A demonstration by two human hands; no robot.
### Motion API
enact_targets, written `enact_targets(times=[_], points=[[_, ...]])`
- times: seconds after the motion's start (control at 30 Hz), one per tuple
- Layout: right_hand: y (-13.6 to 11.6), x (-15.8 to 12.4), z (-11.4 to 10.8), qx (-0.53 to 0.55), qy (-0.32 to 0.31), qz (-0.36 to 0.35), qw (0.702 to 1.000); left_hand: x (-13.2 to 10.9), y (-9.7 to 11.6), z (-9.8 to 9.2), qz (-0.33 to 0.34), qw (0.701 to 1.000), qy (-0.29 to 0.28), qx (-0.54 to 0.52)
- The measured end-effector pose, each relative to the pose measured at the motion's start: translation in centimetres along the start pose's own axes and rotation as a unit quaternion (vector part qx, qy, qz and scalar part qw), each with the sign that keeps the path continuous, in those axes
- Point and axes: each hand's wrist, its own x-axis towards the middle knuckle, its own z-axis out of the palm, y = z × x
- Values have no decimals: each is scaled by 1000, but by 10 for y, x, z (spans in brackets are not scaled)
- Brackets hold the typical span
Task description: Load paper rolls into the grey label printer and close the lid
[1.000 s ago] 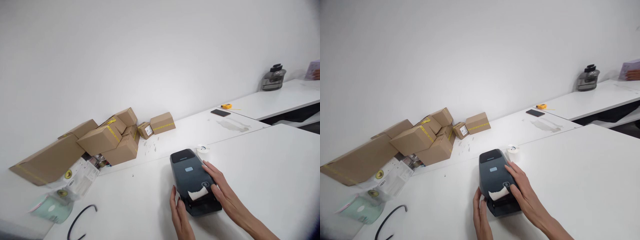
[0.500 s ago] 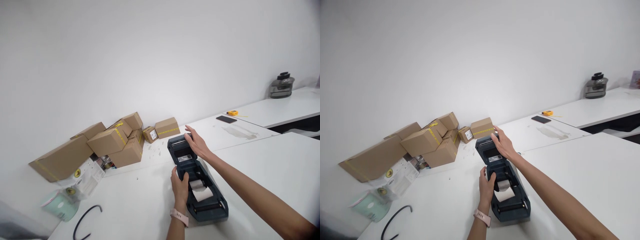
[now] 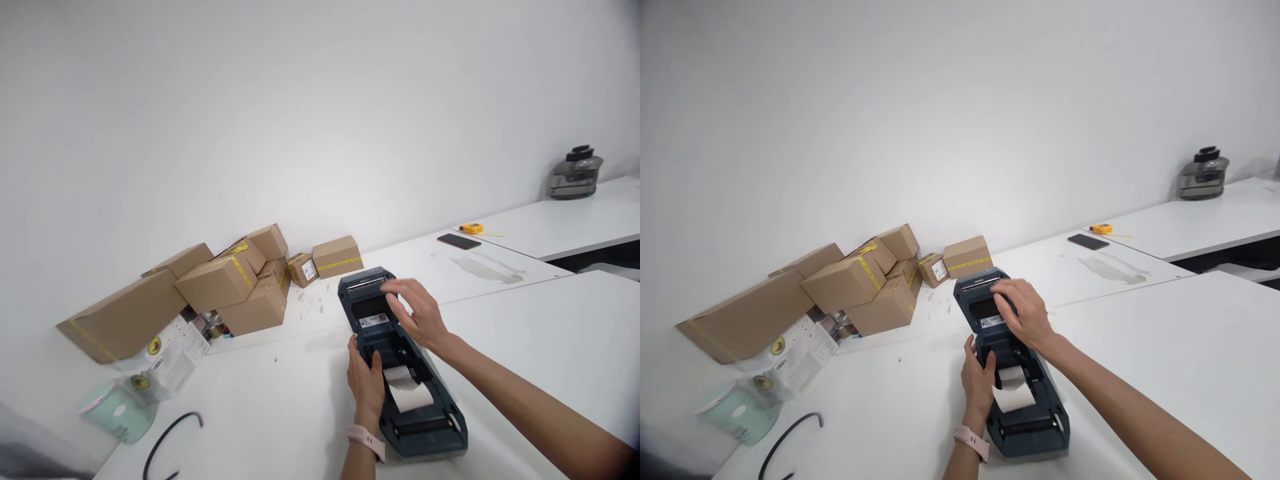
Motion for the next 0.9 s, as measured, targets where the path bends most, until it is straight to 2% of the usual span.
enact_targets(times=[0.07, 0.13, 0.2, 0.3, 0.4, 0.53, 0.7, 0.77, 0.9], points=[[0, -21, 3, -28, -118, -10, 993, 0, -1, 0, 14, 1000, -4, 2], [4, -42, 12, -60, -259, -12, 964, -1, -2, 0, 27, 1000, -5, 14], [8, -57, 22, -70, -343, -21, 937, -1, -2, 0, 31, 999, -5, 33], [11, -63, 36, -58, -378, -22, 924, -2, 0, 0, 29, 998, -8, 54], [9, -55, 36, -46, -395, 0, 918, -1, 0, 1, 30, 997, -12, 72], [7, -39, 14, 3, -438, 18, 899, 2, -3, 2, 17, 994, -12, 106], [9, -8, -11, 105, -542, 16, 833, 1, -3, 2, 23, 994, -19, 107], [9, 9, -13, 137, -548, 22, 825, -1, -2, 1, 27, 994, -24, 102], [7, 38, -11, 197, -500, 46, 842, -1, -1, 0, 19, 993, -29, 110]])
